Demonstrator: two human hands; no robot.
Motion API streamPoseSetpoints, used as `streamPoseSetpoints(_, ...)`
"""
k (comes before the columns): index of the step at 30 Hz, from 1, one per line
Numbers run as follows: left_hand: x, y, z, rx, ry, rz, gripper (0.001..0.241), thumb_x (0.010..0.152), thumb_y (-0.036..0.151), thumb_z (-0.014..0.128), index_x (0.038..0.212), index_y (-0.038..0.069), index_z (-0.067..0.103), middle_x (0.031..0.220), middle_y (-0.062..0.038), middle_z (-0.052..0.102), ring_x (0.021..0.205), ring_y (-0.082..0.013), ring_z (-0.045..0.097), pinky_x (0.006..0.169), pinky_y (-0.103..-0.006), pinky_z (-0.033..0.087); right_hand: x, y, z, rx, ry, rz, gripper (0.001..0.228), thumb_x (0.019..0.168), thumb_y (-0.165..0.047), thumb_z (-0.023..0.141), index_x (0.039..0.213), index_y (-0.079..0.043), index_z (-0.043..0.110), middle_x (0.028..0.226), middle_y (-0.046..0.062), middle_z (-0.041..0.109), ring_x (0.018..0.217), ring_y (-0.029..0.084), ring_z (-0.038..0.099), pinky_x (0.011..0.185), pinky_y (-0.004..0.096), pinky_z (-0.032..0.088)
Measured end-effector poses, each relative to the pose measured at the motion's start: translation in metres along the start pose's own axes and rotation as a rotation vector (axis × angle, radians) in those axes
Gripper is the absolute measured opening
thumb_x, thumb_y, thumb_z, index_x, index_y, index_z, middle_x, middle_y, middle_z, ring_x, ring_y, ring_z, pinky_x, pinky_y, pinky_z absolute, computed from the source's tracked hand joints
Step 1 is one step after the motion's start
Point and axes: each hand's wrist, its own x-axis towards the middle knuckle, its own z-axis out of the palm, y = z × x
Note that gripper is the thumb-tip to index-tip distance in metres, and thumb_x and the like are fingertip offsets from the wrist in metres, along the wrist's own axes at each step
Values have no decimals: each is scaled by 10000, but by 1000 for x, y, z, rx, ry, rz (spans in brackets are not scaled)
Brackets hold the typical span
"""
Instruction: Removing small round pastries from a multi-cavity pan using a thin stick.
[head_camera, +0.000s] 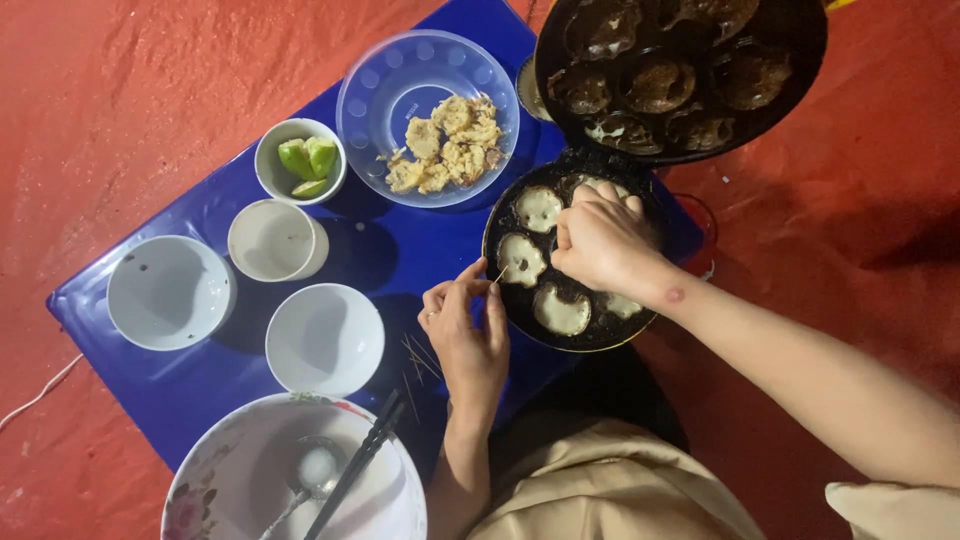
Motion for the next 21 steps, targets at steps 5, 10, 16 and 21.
streamPoseSetpoints(5,1,0,-4,-22,-9,-20,69,954,81,667,938,143,641,1174,7,763,986,-207,584,830,-342,357,0,0,0,-25,-9,6,150,804,-314,663,762,-186,731,1031,52,571,1189,283,475,971,479,387)
streamPoseSetpoints(10,3,0,-5,-45,-19,-30,76,947,81,680,933,146,645,1173,19,761,972,-211,577,821,-344,356,-5,5,-9,1,0,-41,143,803,-299,664,712,-198,709,934,16,561,1083,256,501,891,454,392)
streamPoseSetpoints(16,6,4,-5,-22,-32,-42,72,953,72,680,933,132,644,1172,4,759,967,-211,580,818,-347,357,-26,6,-46,106,5,-143,71,838,-205,688,880,-165,728,963,50,648,1098,282,578,920,475,439)
streamPoseSetpoints(21,6,5,-5,-12,-45,-26,75,950,71,682,940,139,650,1193,1,748,972,-219,577,822,-351,354,-24,18,-38,137,57,-271,83,868,-221,660,809,-220,719,920,-2,598,1018,226,548,861,413,412)
